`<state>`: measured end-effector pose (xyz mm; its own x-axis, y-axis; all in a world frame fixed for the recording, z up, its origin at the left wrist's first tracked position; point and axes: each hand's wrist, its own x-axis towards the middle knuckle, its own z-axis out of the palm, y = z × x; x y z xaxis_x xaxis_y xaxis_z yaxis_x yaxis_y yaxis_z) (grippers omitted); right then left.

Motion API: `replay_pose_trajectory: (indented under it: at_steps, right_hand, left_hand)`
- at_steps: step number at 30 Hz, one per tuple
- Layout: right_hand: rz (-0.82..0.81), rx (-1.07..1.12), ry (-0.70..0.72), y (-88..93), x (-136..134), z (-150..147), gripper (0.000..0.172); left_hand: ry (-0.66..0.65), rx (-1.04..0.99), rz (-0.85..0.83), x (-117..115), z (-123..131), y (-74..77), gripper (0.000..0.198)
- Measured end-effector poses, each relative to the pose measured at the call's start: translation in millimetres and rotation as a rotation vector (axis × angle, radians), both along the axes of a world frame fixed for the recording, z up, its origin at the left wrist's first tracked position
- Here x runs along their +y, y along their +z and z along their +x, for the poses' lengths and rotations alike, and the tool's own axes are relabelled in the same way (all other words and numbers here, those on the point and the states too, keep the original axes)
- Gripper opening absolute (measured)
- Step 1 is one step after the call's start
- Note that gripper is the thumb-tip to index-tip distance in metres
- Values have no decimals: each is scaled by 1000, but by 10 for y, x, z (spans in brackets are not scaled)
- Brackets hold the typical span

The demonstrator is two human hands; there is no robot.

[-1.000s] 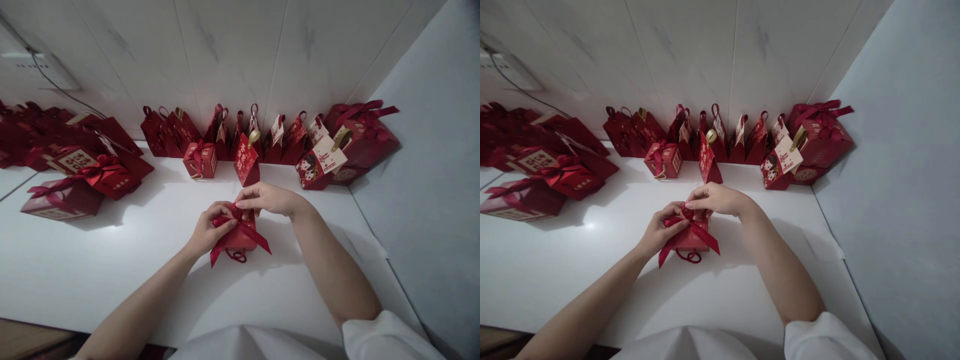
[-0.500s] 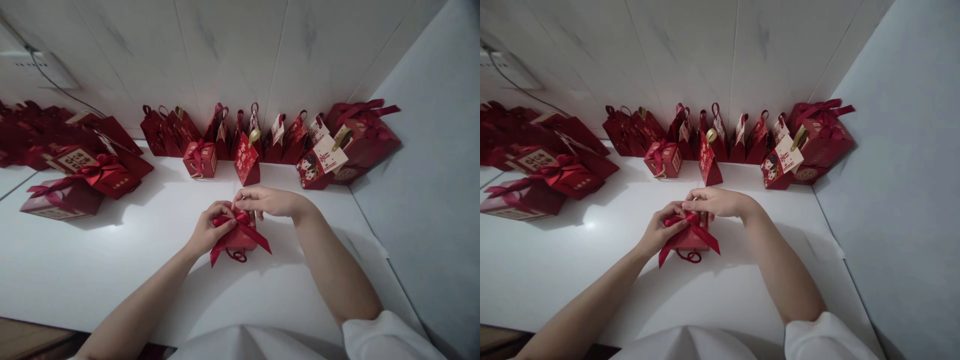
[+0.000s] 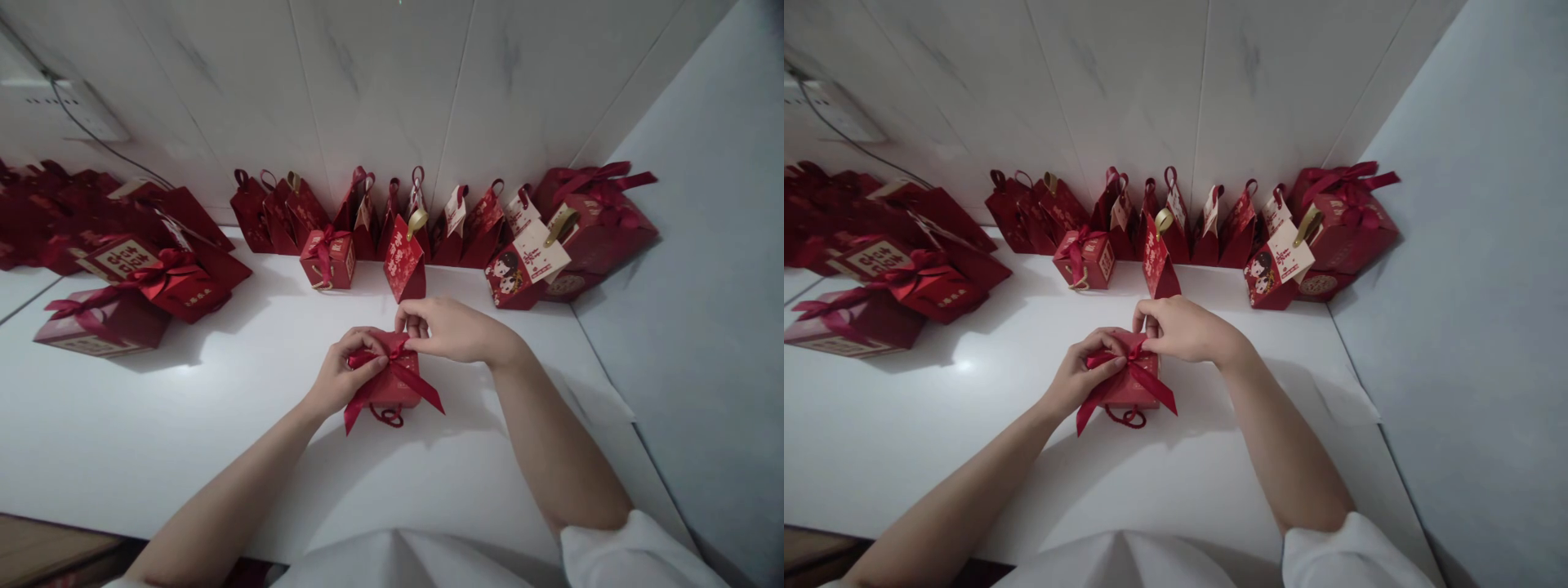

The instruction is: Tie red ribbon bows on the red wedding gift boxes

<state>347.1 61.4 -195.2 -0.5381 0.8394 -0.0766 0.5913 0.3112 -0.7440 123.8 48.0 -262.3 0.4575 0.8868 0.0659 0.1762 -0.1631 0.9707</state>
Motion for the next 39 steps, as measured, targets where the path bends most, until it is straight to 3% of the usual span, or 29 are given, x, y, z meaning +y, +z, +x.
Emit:
replay_pose_trajectory:
  at_steps: [9, 15, 24, 30, 35, 39]
  right_hand:
    - [189, -258, -61, -67, -57, -203, 12]
    - [398, -447, -111, 7, -76, -311, 24]
    - [189, -200, 44, 41, -59, -30, 18]
    - [112, -119, 94, 41, -46, 6, 12]
    - [109, -61, 67, -16, -14, -29, 13]
    - [115, -134, 11, -48, -11, -35, 11]
  left_hand:
    - [-16, -17, 9, 15, 9, 1, 15]
    - [-7, -17, 33, 11, 12, -6, 16]
    - [-1, -4, 21, -1, 7, -11, 15]
    - [-15, -23, 20, 2, 7, -24, 16]
    - [-4, -23, 16, -1, -3, -31, 17]
    - [-2, -12, 10, -3, 5, -20, 16]
